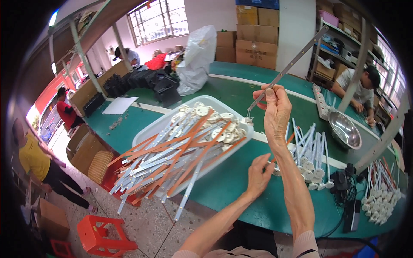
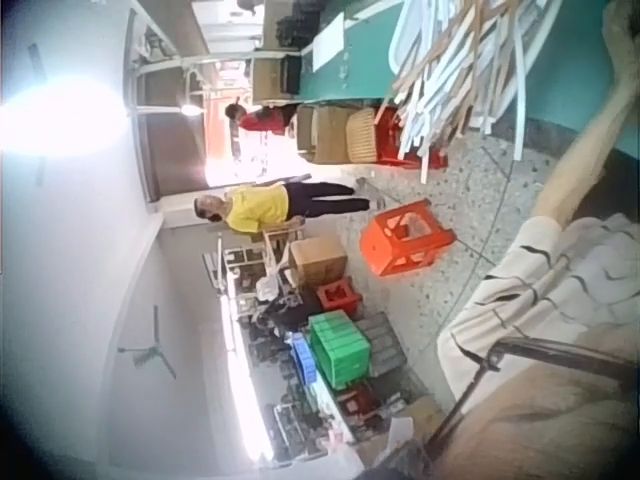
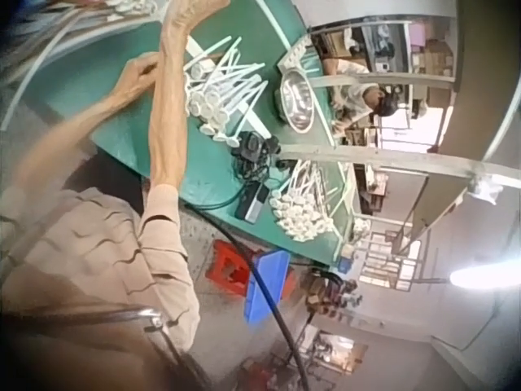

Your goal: The person fits LED strips into plastic bases by hand, assembling them on a factory workbench.

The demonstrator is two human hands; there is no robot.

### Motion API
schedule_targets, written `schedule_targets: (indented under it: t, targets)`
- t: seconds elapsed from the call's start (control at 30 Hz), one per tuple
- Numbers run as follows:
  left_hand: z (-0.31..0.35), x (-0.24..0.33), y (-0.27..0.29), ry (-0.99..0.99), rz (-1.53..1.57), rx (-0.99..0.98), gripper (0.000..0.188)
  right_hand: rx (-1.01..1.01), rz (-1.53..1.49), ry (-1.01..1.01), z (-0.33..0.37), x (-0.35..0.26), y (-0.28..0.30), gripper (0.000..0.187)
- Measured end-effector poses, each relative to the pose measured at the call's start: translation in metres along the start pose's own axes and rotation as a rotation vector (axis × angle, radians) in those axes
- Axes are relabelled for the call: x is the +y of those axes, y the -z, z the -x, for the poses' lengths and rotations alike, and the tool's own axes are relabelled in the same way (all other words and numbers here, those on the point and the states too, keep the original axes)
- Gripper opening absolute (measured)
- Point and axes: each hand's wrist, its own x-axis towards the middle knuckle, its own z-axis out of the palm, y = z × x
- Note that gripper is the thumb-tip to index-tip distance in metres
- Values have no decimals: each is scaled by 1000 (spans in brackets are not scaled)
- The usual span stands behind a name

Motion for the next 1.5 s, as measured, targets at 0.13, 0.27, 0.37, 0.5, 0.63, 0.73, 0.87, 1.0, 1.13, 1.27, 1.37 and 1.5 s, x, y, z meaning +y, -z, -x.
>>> schedule_targets:
  t: [0.13, 0.27, 0.37, 0.5, 0.63, 0.73, 0.87, 1.0, 1.13, 1.27, 1.37, 1.5]
  targets:
    - [1, -1, 0, 139, 255, 112, 31, -42, 104, -83, 23, -15, 40, 20]
    - [-3, -1, 8, 234, 431, 94, 26, 27, 100, -179, 47, -25, 73, 19]
    - [-4, 7, 11, 193, 457, 111, 26, 3, 133, -192, 60, -27, 91, 21]
    - [-2, 21, 13, 245, 528, 120, 29, 20, 135, -225, 68, -28, 107, 20]
    - [0, 24, 17, 233, 606, 91, 37, 12, 133, -231, 70, -28, 115, 15]
    - [2, 34, 16, 199, 533, -7, 37, 12, 109, -255, 75, -25, 118, 17]
    - [3, 36, 16, 90, 485, -146, 34, 28, 86, -261, 79, -20, 123, 17]
    - [2, 30, 16, 116, 537, -299, 28, 26, 56, -277, 83, -17, 122, 17]
    - [3, 37, 15, 110, 529, -320, 23, 6, 9, -298, 86, -13, 121, 16]
    - [4, 32, 14, 130, 543, -262, 15, -109, 2, -414, 97, -6, 123, 15]
    - [5, 31, 11, 117, 530, -210, 13, -94, 22, -407, 105, 5, 124, 12]
    - [3, 22, 13, 206, 594, -221, 13, -66, 108, -314, 106, 7, 126, 10]
